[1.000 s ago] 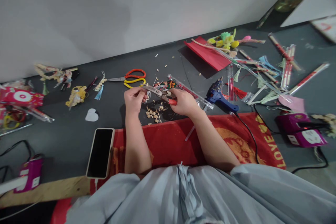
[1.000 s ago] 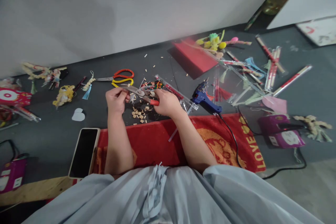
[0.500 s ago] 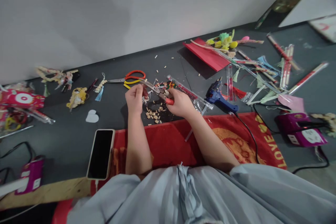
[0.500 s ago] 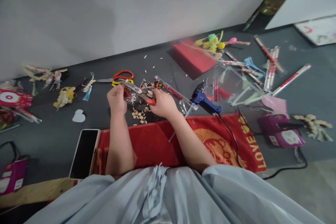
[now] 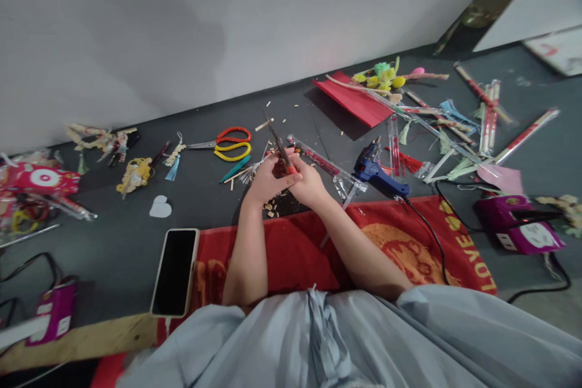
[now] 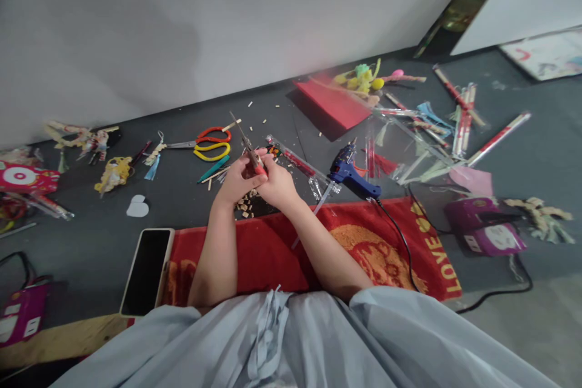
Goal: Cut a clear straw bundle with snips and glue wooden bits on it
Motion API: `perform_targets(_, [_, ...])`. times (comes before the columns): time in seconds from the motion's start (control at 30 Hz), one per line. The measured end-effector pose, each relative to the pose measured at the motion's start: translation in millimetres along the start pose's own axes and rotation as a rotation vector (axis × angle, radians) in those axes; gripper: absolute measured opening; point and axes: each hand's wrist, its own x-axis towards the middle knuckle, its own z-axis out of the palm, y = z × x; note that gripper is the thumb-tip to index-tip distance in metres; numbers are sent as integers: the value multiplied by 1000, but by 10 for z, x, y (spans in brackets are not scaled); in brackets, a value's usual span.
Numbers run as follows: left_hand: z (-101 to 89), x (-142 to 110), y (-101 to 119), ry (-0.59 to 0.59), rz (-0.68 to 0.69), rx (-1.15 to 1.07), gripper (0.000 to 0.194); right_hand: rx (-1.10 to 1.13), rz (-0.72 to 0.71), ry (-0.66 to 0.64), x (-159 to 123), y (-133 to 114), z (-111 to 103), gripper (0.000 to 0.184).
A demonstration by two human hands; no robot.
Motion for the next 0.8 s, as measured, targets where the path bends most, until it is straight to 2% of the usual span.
perform_targets(0.2, [6, -7, 70, 33, 0, 89, 47, 38, -28, 57, 19, 40, 59, 41])
perform_targets(0.43, [14, -16, 87, 72, -30, 78, 45, 134, -108, 76, 35, 97, 106, 52])
perform_targets(0.8, [6, -23, 77, 89, -6, 77, 43, 147, -97, 71, 28, 87, 106, 54])
